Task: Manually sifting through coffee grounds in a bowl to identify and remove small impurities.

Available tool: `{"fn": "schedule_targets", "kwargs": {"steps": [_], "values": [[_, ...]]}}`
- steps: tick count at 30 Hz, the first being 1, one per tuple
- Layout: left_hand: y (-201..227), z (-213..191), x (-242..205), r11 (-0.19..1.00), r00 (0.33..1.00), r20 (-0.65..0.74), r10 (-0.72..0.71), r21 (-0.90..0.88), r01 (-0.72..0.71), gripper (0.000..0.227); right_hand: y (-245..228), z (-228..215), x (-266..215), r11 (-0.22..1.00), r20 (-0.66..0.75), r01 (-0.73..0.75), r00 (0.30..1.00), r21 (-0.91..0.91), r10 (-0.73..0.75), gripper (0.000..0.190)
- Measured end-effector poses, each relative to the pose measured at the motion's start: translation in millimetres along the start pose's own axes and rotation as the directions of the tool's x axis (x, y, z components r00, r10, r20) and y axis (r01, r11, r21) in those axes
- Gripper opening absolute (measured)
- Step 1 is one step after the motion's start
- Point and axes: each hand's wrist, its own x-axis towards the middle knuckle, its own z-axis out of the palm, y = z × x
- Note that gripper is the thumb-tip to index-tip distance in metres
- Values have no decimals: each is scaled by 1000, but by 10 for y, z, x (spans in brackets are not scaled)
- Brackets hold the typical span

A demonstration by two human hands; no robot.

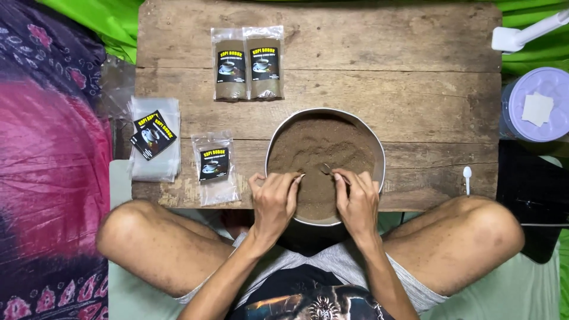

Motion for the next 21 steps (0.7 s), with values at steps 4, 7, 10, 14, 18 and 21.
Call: {"fn": "schedule_targets", "kwargs": {"steps": [4, 7, 10, 14, 18, 21], "values": [[-66, -50, 32, 1000, 997, -79, -15, 14, 16, 8, 58, 233, -266, 998, 85, 43, 996, -34, -40, 17], [-126, 79, -76, 1000, 1000, -3, 17, 11, -17, 5, 58, 247, -241, 994, 102, 34, 994, 108, -45, 17], [34, -89, 42, 998, 1000, -9, 19, -63, -19, 7, 149, 188, -196, 999, 21, 22, 1000, 29, -23, 16], [-58, -64, 57, 1000, 998, -66, -4, 3, 4, 8, -60, 48, -244, 1000, 94, 17, 995, 18, -19, 17], [38, -53, -31, 999, 999, 35, -27, -42, 28, 10, 197, 143, -262, 999, 58, -19, 998, 38, 17, 19], [2, -77, -23, 999, 997, -80, -18, -47, 14, 8, 293, 199, -354, 998, 57, 20, 998, -65, -16, 18]]}}
